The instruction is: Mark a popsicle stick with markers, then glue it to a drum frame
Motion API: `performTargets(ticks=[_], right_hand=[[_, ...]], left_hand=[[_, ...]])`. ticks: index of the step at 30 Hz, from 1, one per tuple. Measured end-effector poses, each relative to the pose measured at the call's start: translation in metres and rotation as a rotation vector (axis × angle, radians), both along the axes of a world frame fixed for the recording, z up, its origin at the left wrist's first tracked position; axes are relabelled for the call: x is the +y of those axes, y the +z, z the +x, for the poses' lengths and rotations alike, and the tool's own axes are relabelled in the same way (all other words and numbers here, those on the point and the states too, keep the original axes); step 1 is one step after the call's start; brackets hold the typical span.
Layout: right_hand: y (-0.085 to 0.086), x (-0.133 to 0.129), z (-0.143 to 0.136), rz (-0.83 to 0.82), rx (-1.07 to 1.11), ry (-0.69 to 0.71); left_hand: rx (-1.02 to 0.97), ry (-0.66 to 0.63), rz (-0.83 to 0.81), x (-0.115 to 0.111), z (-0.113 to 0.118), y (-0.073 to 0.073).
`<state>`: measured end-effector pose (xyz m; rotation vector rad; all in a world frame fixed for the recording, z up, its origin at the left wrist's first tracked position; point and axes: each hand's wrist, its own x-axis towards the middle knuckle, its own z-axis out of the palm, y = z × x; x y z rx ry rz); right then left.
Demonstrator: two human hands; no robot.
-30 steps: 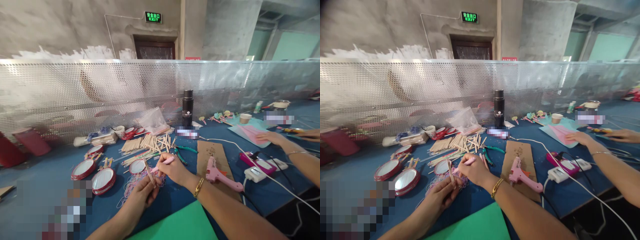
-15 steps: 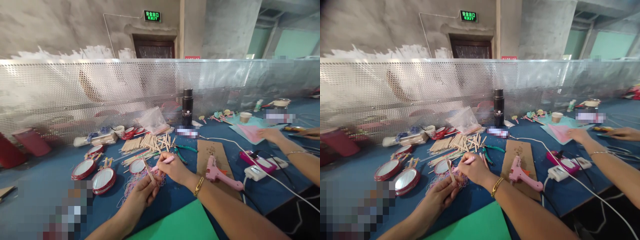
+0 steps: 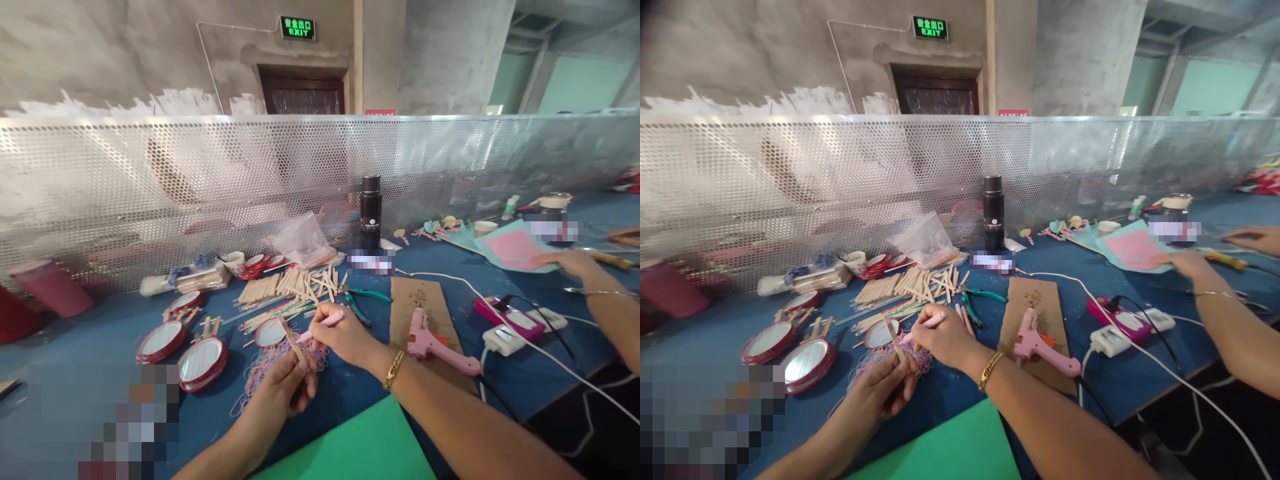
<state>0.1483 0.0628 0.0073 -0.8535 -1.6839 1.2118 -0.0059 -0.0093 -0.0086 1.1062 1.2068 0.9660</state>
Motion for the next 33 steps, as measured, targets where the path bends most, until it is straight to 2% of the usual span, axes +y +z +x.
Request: performTargets(ticks=[15,21,25,29,33], right_hand=[[0.0001,-0.0006,0.0007,-0.017,0.007,0.027],[0.0019,-0.0012,0.0025,0.029,-0.049,-0.01],[0.0012,0.0016,0.0041,0.052,-0.041,-0.081],[-0.0016,0.0034,0.0038,0.005,0.053,-0.043],[-0.0025,0.0004,0.0018,0.043,0.053,-0.022]], left_hand=[[0.029,-0.019,-0.027,-0.0013,0.0016,0.0053],[0.004,-0.009,-0.035,0.0002,-0.0017,0.0021],[-0.015,0.015,-0.044,-0.0007,-0.0015,0.0027],[-0.032,0.025,-0.044,-0.0015,-0.0006,0.0036],[-0.054,0.023,-0.048,-0.0013,-0.0005,0.0046]])
